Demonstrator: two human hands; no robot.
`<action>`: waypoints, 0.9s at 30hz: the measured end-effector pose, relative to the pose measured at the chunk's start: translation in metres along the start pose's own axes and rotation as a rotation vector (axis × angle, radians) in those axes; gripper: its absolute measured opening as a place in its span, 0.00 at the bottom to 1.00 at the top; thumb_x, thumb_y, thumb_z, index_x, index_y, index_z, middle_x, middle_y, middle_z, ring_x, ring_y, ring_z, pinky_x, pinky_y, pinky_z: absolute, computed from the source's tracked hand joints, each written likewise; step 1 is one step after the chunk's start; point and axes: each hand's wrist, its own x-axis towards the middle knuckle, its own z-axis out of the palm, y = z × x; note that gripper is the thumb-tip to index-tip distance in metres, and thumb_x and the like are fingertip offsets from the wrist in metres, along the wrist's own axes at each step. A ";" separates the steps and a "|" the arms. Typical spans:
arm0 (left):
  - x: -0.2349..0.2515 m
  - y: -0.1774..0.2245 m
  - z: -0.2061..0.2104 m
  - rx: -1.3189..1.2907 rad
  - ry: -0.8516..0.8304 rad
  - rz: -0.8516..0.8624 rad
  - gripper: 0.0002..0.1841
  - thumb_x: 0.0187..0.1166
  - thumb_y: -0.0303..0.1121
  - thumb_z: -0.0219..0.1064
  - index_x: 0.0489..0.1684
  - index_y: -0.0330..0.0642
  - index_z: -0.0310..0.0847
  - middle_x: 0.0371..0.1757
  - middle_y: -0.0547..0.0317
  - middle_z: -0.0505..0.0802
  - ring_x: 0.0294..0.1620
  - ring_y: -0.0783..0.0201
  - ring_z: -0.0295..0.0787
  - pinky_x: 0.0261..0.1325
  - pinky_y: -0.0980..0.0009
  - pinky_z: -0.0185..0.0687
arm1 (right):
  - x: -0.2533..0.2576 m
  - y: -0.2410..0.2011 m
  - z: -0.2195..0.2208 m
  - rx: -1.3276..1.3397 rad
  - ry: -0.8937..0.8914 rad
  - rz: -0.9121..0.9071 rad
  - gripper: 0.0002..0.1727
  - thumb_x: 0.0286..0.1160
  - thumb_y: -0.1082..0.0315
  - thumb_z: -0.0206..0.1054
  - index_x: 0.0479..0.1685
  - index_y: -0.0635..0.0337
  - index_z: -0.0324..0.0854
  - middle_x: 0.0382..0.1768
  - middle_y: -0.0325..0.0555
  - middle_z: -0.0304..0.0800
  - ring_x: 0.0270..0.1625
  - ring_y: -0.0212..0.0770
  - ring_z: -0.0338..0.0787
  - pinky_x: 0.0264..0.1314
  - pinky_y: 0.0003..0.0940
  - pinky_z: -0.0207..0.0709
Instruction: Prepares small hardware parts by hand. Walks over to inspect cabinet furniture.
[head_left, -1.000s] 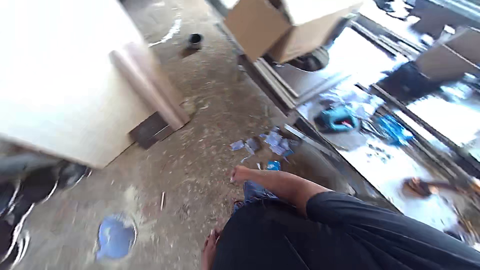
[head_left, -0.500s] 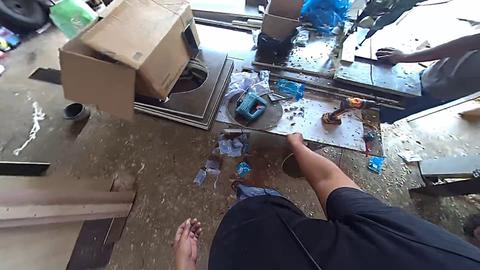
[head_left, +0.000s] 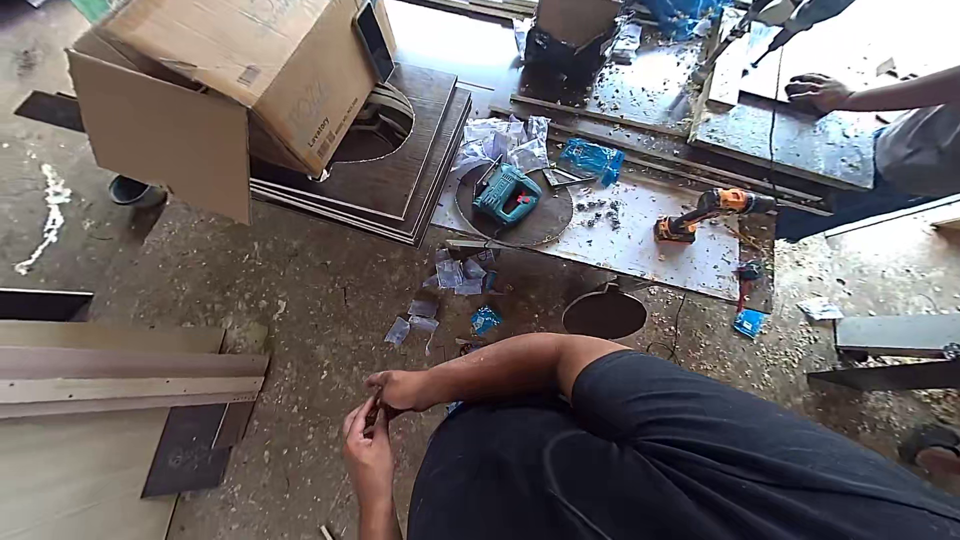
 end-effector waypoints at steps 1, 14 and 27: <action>-0.009 -0.002 -0.010 -0.002 0.024 0.002 0.16 0.75 0.27 0.72 0.59 0.32 0.88 0.57 0.43 0.88 0.50 0.64 0.89 0.51 0.71 0.87 | 0.000 0.001 0.012 0.079 -0.008 0.048 0.38 0.78 0.85 0.49 0.91 0.56 0.52 0.58 0.60 0.83 0.50 0.44 0.89 0.53 0.44 0.85; -0.109 -0.066 -0.087 -0.416 0.037 -0.234 0.06 0.73 0.17 0.65 0.43 0.31 0.80 0.30 0.62 0.91 0.27 0.74 0.89 0.29 0.76 0.88 | -0.004 0.084 0.107 -0.718 -0.077 -0.189 0.16 0.81 0.70 0.67 0.63 0.70 0.82 0.55 0.64 0.89 0.55 0.57 0.90 0.59 0.58 0.81; -0.107 -0.069 -0.116 -0.592 -0.103 -0.183 0.07 0.83 0.19 0.60 0.52 0.31 0.82 0.37 0.60 0.93 0.33 0.69 0.92 0.38 0.70 0.93 | -0.041 0.101 0.127 -0.669 0.222 -0.459 0.08 0.78 0.72 0.72 0.46 0.70 0.88 0.40 0.55 0.94 0.37 0.45 0.93 0.47 0.46 0.87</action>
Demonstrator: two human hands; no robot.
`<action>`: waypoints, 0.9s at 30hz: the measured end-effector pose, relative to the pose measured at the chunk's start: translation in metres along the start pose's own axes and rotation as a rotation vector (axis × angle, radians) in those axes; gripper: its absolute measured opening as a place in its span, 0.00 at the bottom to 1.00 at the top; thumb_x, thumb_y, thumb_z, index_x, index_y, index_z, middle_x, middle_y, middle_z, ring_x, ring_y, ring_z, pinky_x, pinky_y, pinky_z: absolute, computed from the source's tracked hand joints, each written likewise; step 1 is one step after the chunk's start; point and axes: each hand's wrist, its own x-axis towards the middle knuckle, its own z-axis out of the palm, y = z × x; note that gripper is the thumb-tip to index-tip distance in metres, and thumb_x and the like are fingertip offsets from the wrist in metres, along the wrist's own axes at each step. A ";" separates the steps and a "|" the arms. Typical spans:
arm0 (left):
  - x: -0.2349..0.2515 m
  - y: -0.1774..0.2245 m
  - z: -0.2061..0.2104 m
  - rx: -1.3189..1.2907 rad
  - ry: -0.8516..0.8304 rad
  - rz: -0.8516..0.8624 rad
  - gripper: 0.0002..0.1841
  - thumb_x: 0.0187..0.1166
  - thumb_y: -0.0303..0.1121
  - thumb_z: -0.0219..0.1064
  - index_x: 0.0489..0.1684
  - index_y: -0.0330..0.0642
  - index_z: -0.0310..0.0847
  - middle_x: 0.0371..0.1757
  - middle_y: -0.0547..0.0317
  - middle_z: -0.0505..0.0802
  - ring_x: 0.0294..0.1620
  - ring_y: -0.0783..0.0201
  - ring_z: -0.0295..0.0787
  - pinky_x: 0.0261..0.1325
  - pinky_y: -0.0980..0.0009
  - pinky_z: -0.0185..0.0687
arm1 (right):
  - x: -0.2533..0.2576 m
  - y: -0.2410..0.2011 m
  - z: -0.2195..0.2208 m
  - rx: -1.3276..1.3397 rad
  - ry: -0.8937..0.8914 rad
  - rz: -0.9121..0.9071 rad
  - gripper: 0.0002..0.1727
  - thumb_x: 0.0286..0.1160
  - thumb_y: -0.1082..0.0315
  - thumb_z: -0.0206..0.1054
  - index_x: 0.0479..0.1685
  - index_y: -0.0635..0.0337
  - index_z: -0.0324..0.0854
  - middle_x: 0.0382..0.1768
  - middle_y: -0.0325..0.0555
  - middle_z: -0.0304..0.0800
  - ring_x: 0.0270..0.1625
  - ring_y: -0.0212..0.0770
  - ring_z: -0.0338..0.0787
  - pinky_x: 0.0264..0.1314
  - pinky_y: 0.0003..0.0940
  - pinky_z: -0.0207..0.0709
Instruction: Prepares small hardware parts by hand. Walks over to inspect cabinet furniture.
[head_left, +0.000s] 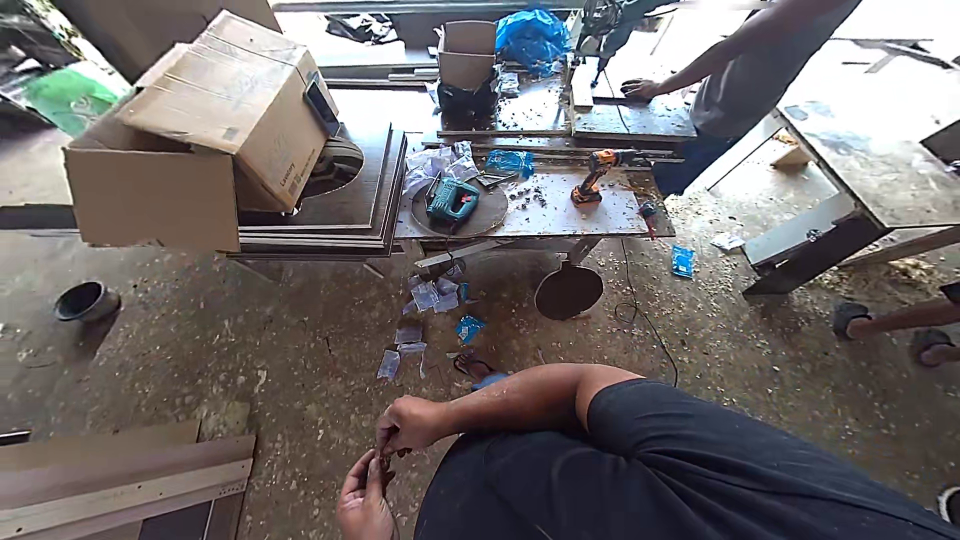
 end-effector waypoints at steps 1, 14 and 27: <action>-0.001 0.002 -0.001 -0.010 -0.019 -0.029 0.07 0.86 0.22 0.59 0.51 0.32 0.82 0.37 0.59 0.92 0.32 0.68 0.92 0.38 0.69 0.93 | -0.002 -0.002 0.001 0.005 0.005 -0.018 0.07 0.78 0.73 0.71 0.46 0.70 0.88 0.39 0.55 0.93 0.37 0.45 0.93 0.47 0.46 0.87; -0.022 0.009 -0.004 0.047 0.017 0.177 0.08 0.76 0.16 0.64 0.49 0.32 0.82 0.35 0.61 0.93 0.29 0.72 0.91 0.31 0.76 0.89 | -0.003 -0.017 -0.003 -0.169 -0.137 -0.158 0.09 0.78 0.70 0.70 0.43 0.70 0.88 0.37 0.56 0.92 0.41 0.48 0.91 0.49 0.48 0.82; -0.009 0.033 0.096 -0.283 0.168 -0.044 0.10 0.83 0.14 0.55 0.47 0.42 0.69 0.27 0.64 0.92 0.25 0.68 0.92 0.31 0.71 0.93 | -0.013 -0.005 -0.096 -0.099 -0.181 -0.296 0.11 0.76 0.80 0.67 0.55 0.70 0.86 0.47 0.58 0.93 0.49 0.49 0.92 0.59 0.48 0.84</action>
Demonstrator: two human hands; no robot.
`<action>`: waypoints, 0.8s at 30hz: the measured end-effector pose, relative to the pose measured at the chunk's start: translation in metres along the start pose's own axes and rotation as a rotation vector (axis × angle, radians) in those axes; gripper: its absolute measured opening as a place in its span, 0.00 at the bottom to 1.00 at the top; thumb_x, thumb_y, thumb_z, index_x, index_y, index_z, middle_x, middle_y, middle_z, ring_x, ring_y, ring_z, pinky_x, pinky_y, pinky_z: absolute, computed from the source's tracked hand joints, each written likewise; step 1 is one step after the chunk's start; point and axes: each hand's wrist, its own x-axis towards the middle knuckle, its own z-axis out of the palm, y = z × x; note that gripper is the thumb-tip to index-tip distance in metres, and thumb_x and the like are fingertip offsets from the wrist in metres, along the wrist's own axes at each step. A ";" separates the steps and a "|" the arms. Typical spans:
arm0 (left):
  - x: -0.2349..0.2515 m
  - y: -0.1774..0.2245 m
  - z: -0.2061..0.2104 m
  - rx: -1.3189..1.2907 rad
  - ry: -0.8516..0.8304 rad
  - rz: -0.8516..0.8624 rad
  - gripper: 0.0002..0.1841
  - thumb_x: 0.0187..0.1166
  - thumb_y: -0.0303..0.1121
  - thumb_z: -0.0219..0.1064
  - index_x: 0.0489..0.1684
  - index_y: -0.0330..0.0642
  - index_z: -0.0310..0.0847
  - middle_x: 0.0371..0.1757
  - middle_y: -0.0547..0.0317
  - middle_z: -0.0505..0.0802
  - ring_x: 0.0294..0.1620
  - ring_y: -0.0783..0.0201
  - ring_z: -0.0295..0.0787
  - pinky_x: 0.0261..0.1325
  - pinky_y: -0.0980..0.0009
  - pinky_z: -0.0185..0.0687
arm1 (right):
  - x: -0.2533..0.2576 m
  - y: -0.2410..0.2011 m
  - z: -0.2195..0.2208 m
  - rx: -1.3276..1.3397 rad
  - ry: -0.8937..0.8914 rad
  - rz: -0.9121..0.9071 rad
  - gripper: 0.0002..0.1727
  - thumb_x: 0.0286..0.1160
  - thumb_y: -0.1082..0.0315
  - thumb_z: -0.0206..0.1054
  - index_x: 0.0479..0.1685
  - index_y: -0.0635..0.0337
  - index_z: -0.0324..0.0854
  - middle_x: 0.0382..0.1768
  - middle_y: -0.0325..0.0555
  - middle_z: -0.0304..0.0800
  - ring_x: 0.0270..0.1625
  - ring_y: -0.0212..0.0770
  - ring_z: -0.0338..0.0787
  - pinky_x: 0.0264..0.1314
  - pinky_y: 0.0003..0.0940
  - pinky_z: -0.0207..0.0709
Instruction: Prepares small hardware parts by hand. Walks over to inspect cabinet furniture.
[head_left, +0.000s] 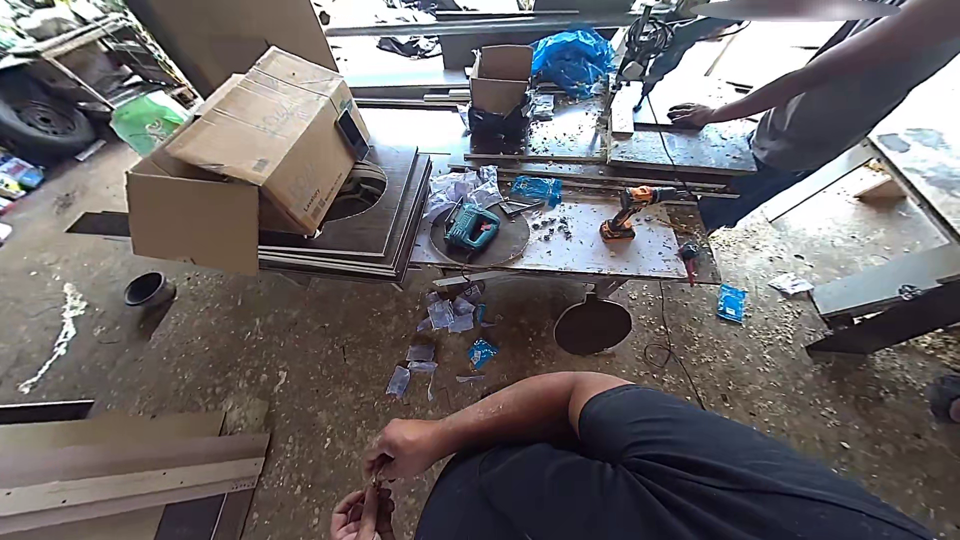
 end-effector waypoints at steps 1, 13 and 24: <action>0.002 0.000 0.009 0.004 -0.005 -0.007 0.09 0.83 0.15 0.55 0.46 0.42 0.69 0.27 0.64 0.92 0.25 0.68 0.92 0.31 0.72 0.92 | -0.003 0.002 -0.008 -0.025 0.002 -0.019 0.10 0.75 0.80 0.67 0.52 0.70 0.88 0.45 0.57 0.93 0.48 0.48 0.92 0.58 0.47 0.83; 0.024 -0.012 0.109 0.046 -0.228 -0.045 0.11 0.79 0.15 0.58 0.51 0.38 0.80 0.40 0.62 0.95 0.38 0.69 0.94 0.46 0.70 0.93 | -0.053 0.034 -0.095 -0.125 0.155 -0.100 0.10 0.73 0.80 0.66 0.46 0.66 0.92 0.45 0.55 0.94 0.52 0.49 0.92 0.61 0.47 0.82; 0.019 -0.019 0.168 0.189 -0.274 -0.003 0.10 0.83 0.18 0.58 0.51 0.38 0.82 0.37 0.64 0.97 0.34 0.69 0.95 0.44 0.69 0.94 | -0.095 0.036 -0.136 -0.118 0.268 -0.106 0.08 0.76 0.77 0.68 0.46 0.67 0.92 0.46 0.56 0.93 0.52 0.50 0.92 0.62 0.46 0.82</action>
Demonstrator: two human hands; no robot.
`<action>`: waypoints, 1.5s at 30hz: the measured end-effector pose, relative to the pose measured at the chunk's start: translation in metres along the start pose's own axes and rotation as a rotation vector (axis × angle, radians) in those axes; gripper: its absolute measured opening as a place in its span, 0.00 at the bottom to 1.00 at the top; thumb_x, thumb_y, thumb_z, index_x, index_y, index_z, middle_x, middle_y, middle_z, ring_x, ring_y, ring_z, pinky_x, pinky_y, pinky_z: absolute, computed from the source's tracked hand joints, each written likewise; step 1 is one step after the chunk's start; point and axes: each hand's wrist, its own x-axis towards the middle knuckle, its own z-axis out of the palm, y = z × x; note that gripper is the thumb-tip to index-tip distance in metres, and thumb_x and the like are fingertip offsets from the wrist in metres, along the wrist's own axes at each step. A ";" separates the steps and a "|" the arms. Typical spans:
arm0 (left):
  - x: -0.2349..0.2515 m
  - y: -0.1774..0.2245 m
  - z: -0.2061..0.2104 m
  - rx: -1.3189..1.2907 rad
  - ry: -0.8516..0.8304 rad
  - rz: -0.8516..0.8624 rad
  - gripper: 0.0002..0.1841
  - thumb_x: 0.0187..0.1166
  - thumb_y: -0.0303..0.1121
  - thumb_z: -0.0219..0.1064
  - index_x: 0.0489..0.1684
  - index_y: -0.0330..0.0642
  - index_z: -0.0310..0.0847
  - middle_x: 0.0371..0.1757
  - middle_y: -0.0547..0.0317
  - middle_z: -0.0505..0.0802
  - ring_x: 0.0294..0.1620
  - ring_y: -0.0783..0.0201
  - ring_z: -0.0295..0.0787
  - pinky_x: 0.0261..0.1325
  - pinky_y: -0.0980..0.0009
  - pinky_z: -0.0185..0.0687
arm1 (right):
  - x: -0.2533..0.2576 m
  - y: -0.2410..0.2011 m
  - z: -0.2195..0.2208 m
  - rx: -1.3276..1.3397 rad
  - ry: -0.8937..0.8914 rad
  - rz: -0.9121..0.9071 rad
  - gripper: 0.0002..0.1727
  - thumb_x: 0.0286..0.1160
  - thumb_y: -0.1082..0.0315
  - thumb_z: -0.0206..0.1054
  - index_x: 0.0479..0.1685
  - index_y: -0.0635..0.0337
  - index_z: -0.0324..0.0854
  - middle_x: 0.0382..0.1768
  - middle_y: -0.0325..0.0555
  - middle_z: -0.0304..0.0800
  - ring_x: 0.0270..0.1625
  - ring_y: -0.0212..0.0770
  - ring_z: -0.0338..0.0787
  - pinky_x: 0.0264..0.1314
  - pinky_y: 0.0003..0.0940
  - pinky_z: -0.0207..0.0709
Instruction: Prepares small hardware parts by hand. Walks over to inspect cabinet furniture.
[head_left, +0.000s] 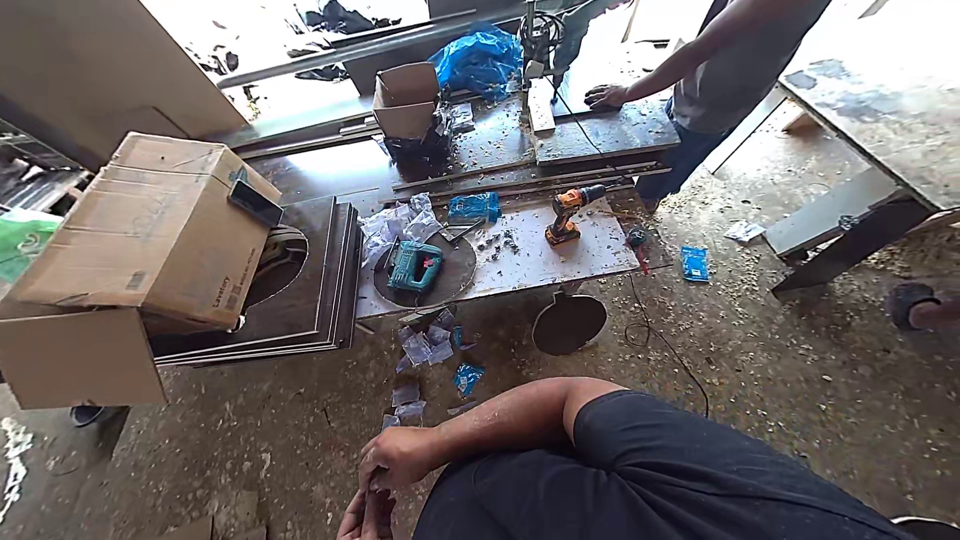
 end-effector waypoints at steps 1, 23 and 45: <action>-0.001 0.001 0.004 0.013 -0.002 -0.004 0.09 0.85 0.20 0.56 0.51 0.39 0.82 0.36 0.64 0.96 0.34 0.69 0.95 0.43 0.69 0.94 | -0.001 -0.002 -0.003 -0.008 0.013 -0.005 0.08 0.77 0.76 0.67 0.45 0.67 0.92 0.46 0.57 0.92 0.52 0.51 0.91 0.62 0.47 0.82; -0.009 0.002 -0.002 -0.049 -0.023 -0.001 0.13 0.90 0.25 0.52 0.42 0.40 0.86 0.32 0.62 0.97 0.31 0.67 0.95 0.42 0.68 0.95 | 0.000 -0.010 0.004 -0.037 -0.003 -0.029 0.08 0.78 0.76 0.66 0.45 0.67 0.91 0.46 0.57 0.91 0.53 0.52 0.90 0.62 0.48 0.81; -0.002 -0.044 0.045 0.188 -0.492 -0.300 0.08 0.87 0.20 0.55 0.50 0.32 0.81 0.36 0.52 0.98 0.32 0.60 0.97 0.38 0.65 0.95 | -0.135 0.018 -0.002 0.038 0.316 0.252 0.09 0.78 0.71 0.68 0.46 0.68 0.90 0.43 0.57 0.93 0.50 0.51 0.92 0.61 0.51 0.82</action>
